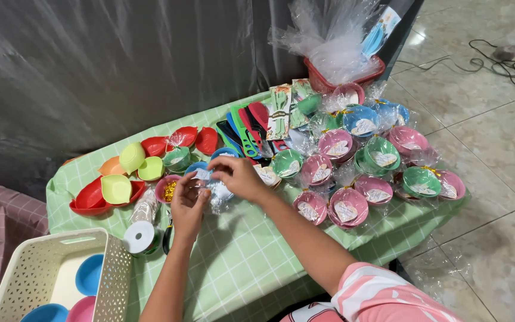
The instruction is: The person places small paper slips into small plastic bowls and then inserts the bowls into clear plastic bags by hand.
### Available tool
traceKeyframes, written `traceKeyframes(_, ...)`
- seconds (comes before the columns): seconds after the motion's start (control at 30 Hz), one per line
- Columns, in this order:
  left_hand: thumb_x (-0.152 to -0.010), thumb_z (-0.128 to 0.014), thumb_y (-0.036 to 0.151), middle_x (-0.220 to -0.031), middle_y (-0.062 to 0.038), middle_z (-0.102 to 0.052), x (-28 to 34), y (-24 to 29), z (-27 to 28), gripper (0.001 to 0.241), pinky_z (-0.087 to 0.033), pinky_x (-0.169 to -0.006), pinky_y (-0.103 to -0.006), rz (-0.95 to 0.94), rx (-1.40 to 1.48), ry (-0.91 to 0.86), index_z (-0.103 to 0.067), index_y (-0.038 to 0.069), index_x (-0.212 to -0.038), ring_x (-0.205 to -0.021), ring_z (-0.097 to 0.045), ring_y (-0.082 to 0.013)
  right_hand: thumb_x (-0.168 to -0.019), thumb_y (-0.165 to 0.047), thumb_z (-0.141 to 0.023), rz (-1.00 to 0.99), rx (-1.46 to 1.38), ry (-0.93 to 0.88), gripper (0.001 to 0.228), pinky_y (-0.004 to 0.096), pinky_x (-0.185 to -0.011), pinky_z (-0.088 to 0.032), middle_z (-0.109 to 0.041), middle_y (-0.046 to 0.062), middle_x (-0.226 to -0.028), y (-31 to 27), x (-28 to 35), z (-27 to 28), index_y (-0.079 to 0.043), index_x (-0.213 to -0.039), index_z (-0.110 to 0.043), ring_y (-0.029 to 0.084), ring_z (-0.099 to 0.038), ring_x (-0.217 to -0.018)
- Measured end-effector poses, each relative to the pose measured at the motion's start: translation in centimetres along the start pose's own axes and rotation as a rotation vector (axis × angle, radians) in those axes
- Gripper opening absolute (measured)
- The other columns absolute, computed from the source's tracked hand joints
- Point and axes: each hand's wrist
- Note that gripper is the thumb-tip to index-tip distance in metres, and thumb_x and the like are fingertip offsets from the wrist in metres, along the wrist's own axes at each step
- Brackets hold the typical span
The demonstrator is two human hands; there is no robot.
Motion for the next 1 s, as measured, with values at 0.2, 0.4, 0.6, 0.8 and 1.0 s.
traceKeyframes(0.2,-0.084,-0.079,0.001,-0.087,-0.007,-0.064,-0.3,-2.8,1.5,0.031,-0.058,-0.068,-0.0251,0.148,0.044,0.028,-0.063,0.000,-0.111,-0.073,-0.068,-0.0130,-0.091,0.015,-0.051,-0.049,-0.189,0.017,0.045,0.026,-0.064,-0.061,-0.070,0.014,-0.096,1.3,-0.3,0.2,-0.010,-0.127,-0.064,0.015,-0.068,-0.068)
traceKeyframes(0.4,-0.089,-0.074,0.001,-0.093,-0.004,-0.064,-0.7,1.4,1.5,0.015,-0.053,-0.071,-0.0218,0.012,-0.242,0.030,-0.076,0.005,-0.104,-0.079,-0.055,-0.0047,-0.083,-0.007,-0.077,0.146,0.005,-0.156,0.034,0.026,-0.055,-0.050,-0.070,0.007,-0.092,-1.9,-0.2,0.6,-0.015,-0.116,-0.072,0.016,-0.061,-0.066)
traceKeyframes(0.6,-0.083,-0.080,-0.002,-0.092,-0.005,-0.060,-0.6,1.2,1.7,0.023,-0.054,-0.067,-0.0215,0.072,-0.122,0.010,-0.069,-0.001,-0.103,-0.075,-0.059,-0.0068,-0.083,-0.011,-0.077,0.066,0.046,-0.110,0.006,0.024,-0.055,-0.048,-0.065,0.001,-0.062,0.2,0.2,-0.3,-0.015,-0.085,-0.073,0.013,-0.063,-0.055)
traceKeyframes(0.8,-0.083,-0.081,0.005,-0.103,-0.012,-0.058,-0.8,1.0,3.1,0.018,-0.047,-0.073,-0.0272,0.083,-0.120,-0.234,-0.064,0.000,-0.078,-0.086,-0.055,-0.0130,-0.084,-0.013,-0.075,0.027,0.031,-0.230,0.007,0.024,-0.058,-0.045,-0.066,-0.001,-0.062,-1.3,0.2,-0.2,-0.015,-0.081,-0.069,0.011,-0.059,-0.059)
traceKeyframes(1.0,-0.096,-0.065,0.026,-0.110,-0.015,-0.048,-1.1,2.1,3.8,0.032,-0.043,-0.060,-0.0211,-0.028,0.272,-0.256,-0.057,0.003,-0.075,-0.076,-0.050,-0.0098,-0.087,-0.014,-0.074,-0.034,-0.134,-0.299,0.006,0.027,-0.067,-0.051,-0.067,0.003,-0.077,-0.6,0.1,0.2,-0.011,-0.083,-0.070,0.012,-0.059,-0.070)
Point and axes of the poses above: each hand's wrist, its own x-axis away from the middle knuckle, its own z-axis out of the back of the hand, y = z × x
